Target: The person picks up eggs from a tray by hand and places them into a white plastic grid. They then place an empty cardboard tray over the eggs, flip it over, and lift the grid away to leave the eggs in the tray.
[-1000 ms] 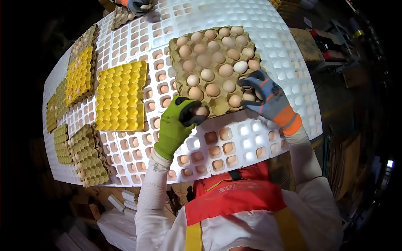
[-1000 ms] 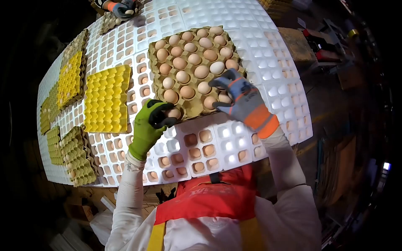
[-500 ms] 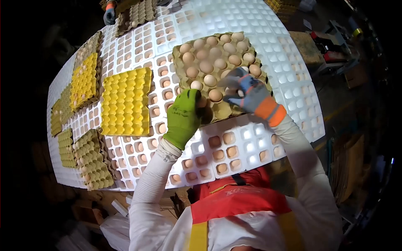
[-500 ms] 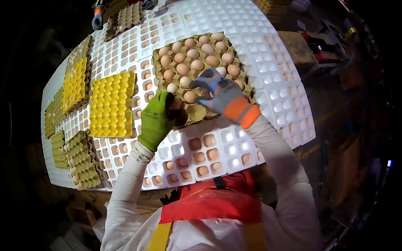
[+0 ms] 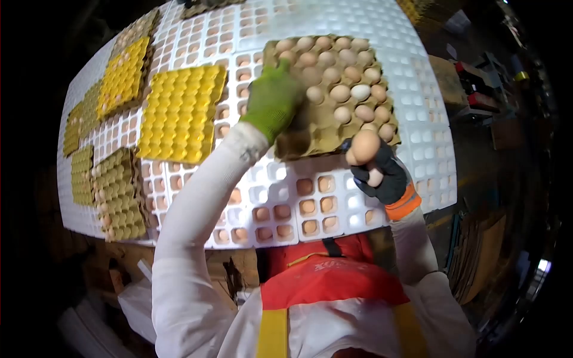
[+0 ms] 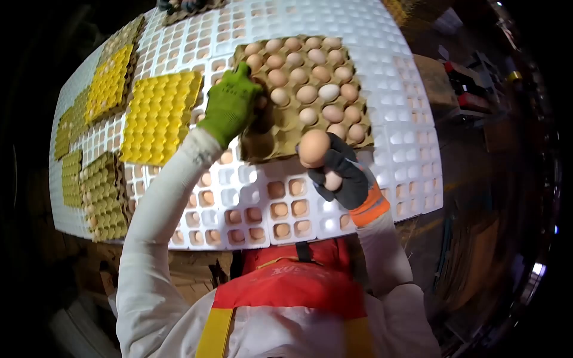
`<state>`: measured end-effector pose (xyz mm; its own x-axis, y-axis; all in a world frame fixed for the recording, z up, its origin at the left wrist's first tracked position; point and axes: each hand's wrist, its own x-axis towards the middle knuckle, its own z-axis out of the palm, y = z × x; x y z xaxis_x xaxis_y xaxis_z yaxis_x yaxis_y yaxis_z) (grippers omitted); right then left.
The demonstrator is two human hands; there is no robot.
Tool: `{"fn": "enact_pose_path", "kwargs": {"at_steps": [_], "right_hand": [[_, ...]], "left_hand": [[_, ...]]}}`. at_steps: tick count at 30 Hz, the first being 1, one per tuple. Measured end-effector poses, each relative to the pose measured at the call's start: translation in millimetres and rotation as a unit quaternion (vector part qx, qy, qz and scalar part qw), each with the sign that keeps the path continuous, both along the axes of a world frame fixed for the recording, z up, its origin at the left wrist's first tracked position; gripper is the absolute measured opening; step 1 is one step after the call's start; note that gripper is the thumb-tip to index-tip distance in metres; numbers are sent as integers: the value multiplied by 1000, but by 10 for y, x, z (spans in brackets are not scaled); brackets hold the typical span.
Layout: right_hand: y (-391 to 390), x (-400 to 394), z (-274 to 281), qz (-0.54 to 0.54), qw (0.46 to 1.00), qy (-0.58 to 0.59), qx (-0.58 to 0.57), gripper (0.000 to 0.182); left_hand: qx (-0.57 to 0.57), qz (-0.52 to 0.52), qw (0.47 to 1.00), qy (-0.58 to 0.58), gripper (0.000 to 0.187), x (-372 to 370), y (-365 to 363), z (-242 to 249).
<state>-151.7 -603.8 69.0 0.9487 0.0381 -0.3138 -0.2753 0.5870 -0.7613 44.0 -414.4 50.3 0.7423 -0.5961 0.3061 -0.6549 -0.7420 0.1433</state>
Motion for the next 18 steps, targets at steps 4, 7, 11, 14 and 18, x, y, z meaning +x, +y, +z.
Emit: {"fn": "enact_pose_path", "kwargs": {"at_steps": [4, 7, 11, 14, 18], "right_hand": [[97, -464, -336, 97, 993, 40, 51, 46], [390, -707, -657, 102, 984, 80, -122, 34], [763, -620, -909, 187, 958, 130, -172, 32], [1189, -373, -1409, 142, 847, -197, -472, 40], [1507, -168, -1325, 214, 735, -200, -611, 42]], "left_hand": [[107, -17, 989, 99, 33, 112, 114, 340], [-175, -53, 934, 305, 45, 154, 607, 283], [-254, 76, 831, 490, 61, -853, 1659, -35], [-95, 218, 915, 327, 43, -1867, 1985, -249], [5, 277, 931, 238, 39, -2359, 1916, -481]]}}
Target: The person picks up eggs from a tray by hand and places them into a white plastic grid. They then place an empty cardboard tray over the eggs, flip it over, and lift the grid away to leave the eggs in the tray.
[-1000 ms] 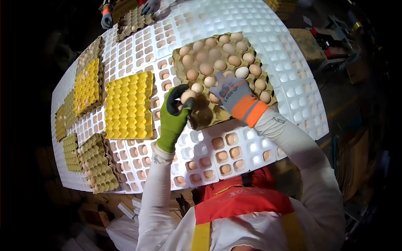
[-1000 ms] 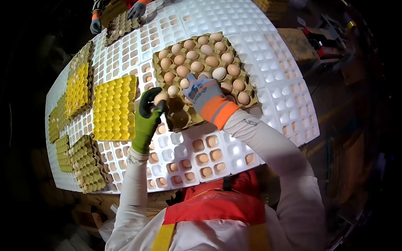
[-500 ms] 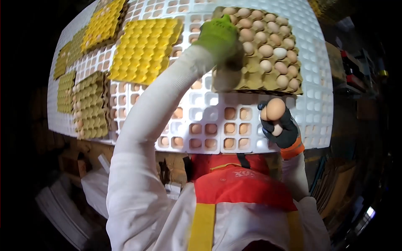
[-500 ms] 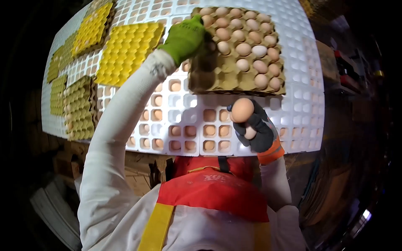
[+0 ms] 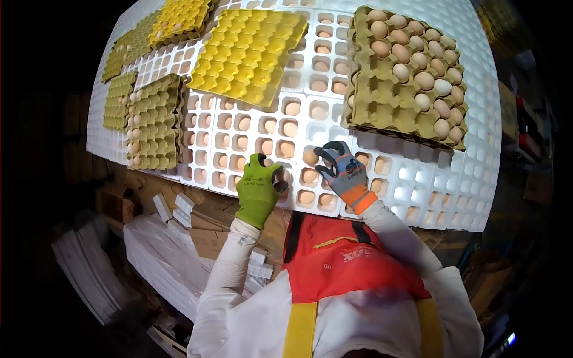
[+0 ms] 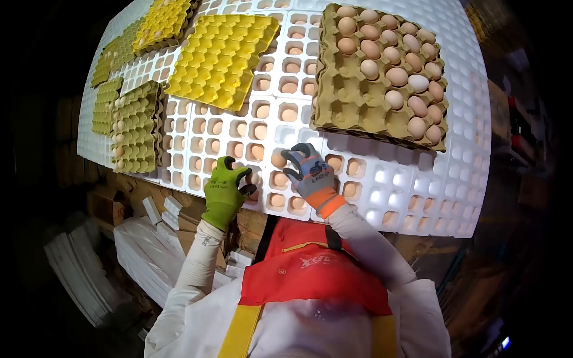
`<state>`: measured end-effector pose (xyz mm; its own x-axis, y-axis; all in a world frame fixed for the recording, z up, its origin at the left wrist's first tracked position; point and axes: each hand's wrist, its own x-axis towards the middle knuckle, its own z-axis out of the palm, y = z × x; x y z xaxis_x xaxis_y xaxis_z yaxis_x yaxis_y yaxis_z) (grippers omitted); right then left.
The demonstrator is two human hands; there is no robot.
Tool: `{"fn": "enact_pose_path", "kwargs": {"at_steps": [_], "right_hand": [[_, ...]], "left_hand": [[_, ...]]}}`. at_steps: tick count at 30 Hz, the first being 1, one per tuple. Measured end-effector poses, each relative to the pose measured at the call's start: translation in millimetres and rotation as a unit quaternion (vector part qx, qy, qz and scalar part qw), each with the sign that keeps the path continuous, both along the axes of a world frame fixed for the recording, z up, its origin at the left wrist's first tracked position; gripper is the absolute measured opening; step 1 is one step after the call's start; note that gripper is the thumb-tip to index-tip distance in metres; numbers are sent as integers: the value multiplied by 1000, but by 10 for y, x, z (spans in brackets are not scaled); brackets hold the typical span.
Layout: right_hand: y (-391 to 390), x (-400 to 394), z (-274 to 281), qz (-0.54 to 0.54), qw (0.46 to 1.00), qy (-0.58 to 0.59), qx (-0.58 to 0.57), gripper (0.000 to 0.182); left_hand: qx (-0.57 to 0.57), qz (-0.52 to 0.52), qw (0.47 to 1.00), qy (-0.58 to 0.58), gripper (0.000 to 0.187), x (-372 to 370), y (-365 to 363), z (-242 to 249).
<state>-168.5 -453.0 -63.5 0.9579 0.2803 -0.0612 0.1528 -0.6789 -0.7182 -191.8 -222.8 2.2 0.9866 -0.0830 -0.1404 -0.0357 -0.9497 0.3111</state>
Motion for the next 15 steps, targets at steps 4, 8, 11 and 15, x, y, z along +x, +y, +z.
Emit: {"fn": "enact_pose_path", "kwargs": {"at_steps": [4, 8, 11, 15], "right_hand": [[-115, -51, 104, 17, 995, -26, -95, 38], [-189, -84, 208, -39, 996, -77, 24, 42], [-283, -30, 178, -185, 904, 228, 310, 39], [-287, 20, 4, -108, 971, -40, 210, 34]], "left_hand": [[-76, 78, 992, -64, 36, -236, -7, -92], [-191, 134, 970, -67, 43, -587, -173, 50], [-232, 152, 957, -87, 44, -783, -285, -56], [-349, 169, 919, -77, 40, -511, -393, -224]]}}
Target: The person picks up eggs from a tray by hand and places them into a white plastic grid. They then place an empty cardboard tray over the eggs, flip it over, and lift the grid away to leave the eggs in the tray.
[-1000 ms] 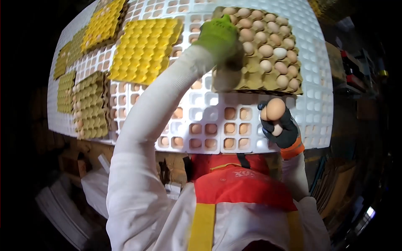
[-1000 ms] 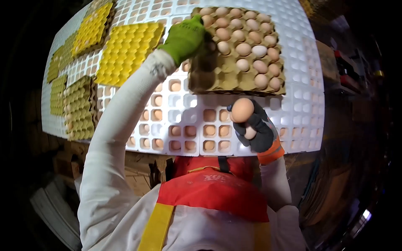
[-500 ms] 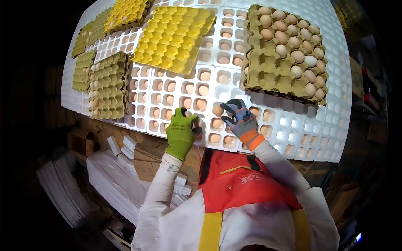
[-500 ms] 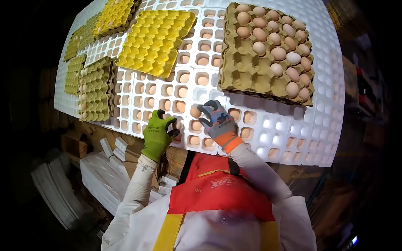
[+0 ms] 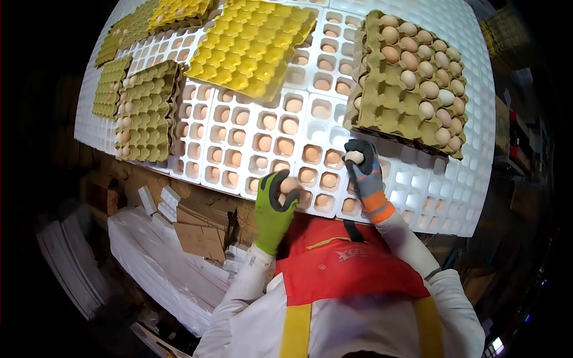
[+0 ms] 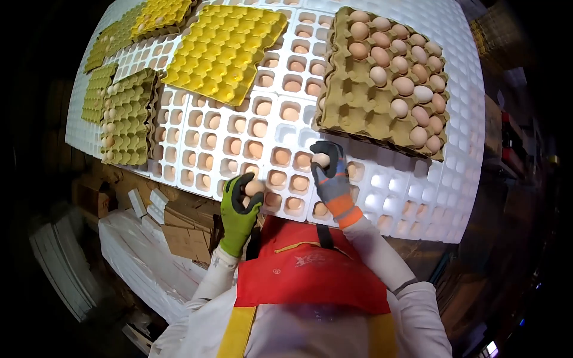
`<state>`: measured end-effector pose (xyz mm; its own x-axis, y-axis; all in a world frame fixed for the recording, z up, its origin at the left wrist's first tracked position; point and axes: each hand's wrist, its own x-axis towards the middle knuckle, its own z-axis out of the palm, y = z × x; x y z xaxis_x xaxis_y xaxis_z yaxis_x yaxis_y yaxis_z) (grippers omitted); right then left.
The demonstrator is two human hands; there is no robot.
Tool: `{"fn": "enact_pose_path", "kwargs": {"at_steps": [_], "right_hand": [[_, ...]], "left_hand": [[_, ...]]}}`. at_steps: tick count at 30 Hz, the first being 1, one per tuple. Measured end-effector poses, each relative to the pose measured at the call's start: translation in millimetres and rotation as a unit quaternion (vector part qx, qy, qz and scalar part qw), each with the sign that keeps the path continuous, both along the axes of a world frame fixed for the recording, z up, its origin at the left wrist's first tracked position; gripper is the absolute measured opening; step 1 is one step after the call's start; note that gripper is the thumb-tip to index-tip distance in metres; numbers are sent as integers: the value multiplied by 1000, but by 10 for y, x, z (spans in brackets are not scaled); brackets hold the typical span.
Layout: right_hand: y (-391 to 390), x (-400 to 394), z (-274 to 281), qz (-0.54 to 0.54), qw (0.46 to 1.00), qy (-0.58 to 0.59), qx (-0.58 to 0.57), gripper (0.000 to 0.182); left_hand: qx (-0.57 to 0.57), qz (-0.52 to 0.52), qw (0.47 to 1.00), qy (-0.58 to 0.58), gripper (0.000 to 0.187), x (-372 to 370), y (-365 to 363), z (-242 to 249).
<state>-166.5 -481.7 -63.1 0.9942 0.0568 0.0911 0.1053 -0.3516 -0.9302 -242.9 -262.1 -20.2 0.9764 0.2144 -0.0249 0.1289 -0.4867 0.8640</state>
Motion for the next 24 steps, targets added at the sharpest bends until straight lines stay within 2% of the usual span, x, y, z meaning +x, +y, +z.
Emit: {"fn": "enact_pose_path", "kwargs": {"at_steps": [2, 4, 5, 6, 8, 10, 11, 12, 13, 14, 16, 17, 18, 19, 23, 24], "right_hand": [[126, 74, 170, 43, 988, -82, -120, 37], [169, 191, -114, 75, 937, -199, -277, 36], [168, 161, -145, 72, 928, -184, -315, 35], [180, 127, -147, 51, 935, -187, -296, 36], [8, -46, -12, 54, 965, -141, -212, 35], [-315, -376, 187, 25, 985, -45, -163, 33], [-505, -544, 237, -5, 983, -50, -175, 31], [-646, -702, 442, -54, 992, 0, -115, 33], [-788, -875, 369, -133, 984, 65, 98, 27], [-971, -928, 549, -113, 981, -7, -160, 20], [-1248, -1181, 409, -223, 970, 41, -86, 16], [-1301, -1206, 437, -245, 967, 32, -68, 15], [-1358, -1222, 468, -266, 962, 24, -50, 15], [-1411, -1263, 501, -287, 957, 16, -32, 15], [-1579, -1342, 625, -220, 959, -9, -180, 14], [-1614, -1344, 597, -220, 962, -5, -159, 15]], "left_hand": [[-29, -40, 996, -76, 40, 438, -116, -78], [45, -89, 993, -69, 40, 852, -280, -26], [89, -126, 983, -104, 40, 1012, -334, -141], [145, -164, 970, -110, 39, 1147, -354, -213], [182, -193, 959, -98, 40, 1180, -297, -335], [91, -170, 980, -55, 41, 1059, -300, -100], [46, -147, 988, -21, 41, 990, -288, -70], [23, -139, 990, -24, 42, 921, -314, -52], [-26, -149, 987, -57, 40, 862, -408, -45], [-58, -198, 977, -58, 40, 801, -537, 30], [-83, -286, 950, -94, 38, 708, -884, 56], [-71, -317, 938, -118, 35, 681, -1049, -27], [-84, -320, 939, -89, 34, 645, -1193, -47], [-106, -306, 942, -88, 33, 618, -1286, -144], [-168, -206, 962, -57, 29, 559, -1581, -326], [-157, -192, 967, -64, 28, 575, -1637, -319]]}}
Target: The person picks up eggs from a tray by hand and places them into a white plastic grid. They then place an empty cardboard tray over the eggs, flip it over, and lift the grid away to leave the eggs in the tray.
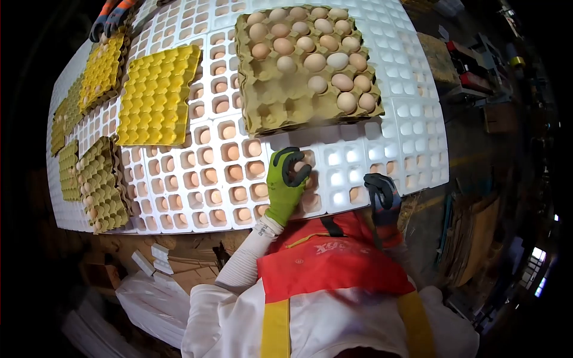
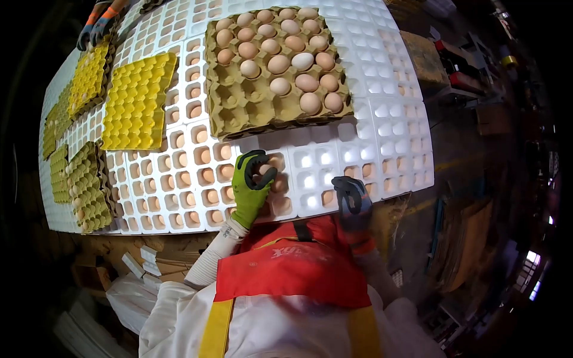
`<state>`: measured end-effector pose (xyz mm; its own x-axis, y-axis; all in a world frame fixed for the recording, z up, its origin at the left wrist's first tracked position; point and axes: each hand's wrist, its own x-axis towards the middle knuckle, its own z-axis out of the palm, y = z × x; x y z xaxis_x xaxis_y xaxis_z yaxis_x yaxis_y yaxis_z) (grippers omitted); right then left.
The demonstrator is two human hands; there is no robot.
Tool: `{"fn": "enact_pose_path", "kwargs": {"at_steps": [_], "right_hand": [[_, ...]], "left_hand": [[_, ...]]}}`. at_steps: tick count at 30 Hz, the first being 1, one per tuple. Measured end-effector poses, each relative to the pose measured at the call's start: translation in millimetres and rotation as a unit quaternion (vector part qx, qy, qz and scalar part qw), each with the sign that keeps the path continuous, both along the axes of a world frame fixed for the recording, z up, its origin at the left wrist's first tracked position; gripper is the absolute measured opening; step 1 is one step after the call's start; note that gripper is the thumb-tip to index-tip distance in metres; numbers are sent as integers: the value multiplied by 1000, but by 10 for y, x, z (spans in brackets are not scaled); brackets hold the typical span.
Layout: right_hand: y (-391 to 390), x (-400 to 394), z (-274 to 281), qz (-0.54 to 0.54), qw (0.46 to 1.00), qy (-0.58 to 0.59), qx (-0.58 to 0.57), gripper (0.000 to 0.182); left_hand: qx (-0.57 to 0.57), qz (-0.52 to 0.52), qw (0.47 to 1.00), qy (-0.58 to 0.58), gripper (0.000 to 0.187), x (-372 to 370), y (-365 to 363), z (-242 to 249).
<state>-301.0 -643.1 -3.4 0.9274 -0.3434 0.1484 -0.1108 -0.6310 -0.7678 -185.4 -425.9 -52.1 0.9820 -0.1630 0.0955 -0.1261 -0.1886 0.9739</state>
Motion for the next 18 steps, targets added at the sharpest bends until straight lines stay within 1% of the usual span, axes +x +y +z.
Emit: {"fn": "enact_pose_path", "kwargs": {"at_steps": [2, 3, 6, 7, 8, 10, 11, 12, 13, 14, 16, 17, 18], "right_hand": [[-113, -3, -76, -1, 999, -2, 42, 18], [-195, 12, -93, 6, 998, -7, 57, 18], [-453, 86, -2, -15, 986, 36, 160, 18], [-606, 122, -90, 26, 994, 1, 107, 17], [-738, 176, -86, 48, 996, -15, 74, 16], [-925, 344, -20, 69, 993, -28, 92, 17], [-1036, 442, -31, 91, 993, -44, 56, 18], [-1067, 589, 51, 107, 991, -58, 47, 19], [-1099, 747, 187, 121, 989, -72, 36, 20], [-1126, 891, 326, 137, 987, -82, 23, 21], [-1117, 1208, 466, 135, 989, -52, 3, 37], [-1115, 1362, 519, 159, 976, -64, -134, 41], [-1114, 1501, 563, 178, 944, -73, -269, 45]], "left_hand": [[15, 30, 999, -12, 27, 64, -166, 18], [-10, 46, 999, -1, 27, 62, -244, 61], [24, 0, 999, -49, 30, -130, -474, 68], [58, -39, 997, -42, 33, -235, -538, 121], [85, -49, 993, -62, 33, -389, -636, 44], [224, -97, 960, -139, 34, -473, -758, 37], [248, -99, 952, -147, 34, -490, -816, -7], [271, -102, 944, -156, 34, -485, -859, -13], [281, -101, 934, -195, 37, -468, -876, -9], [254, -77, 946, -184, 35, -443, -938, 147], [235, -19, 952, -195, 34, -278, -990, 469], [246, 0, 948, -202, 31, -120, -991, 652], [263, 17, 938, -225, 36, 54, -1017, 822]]}}
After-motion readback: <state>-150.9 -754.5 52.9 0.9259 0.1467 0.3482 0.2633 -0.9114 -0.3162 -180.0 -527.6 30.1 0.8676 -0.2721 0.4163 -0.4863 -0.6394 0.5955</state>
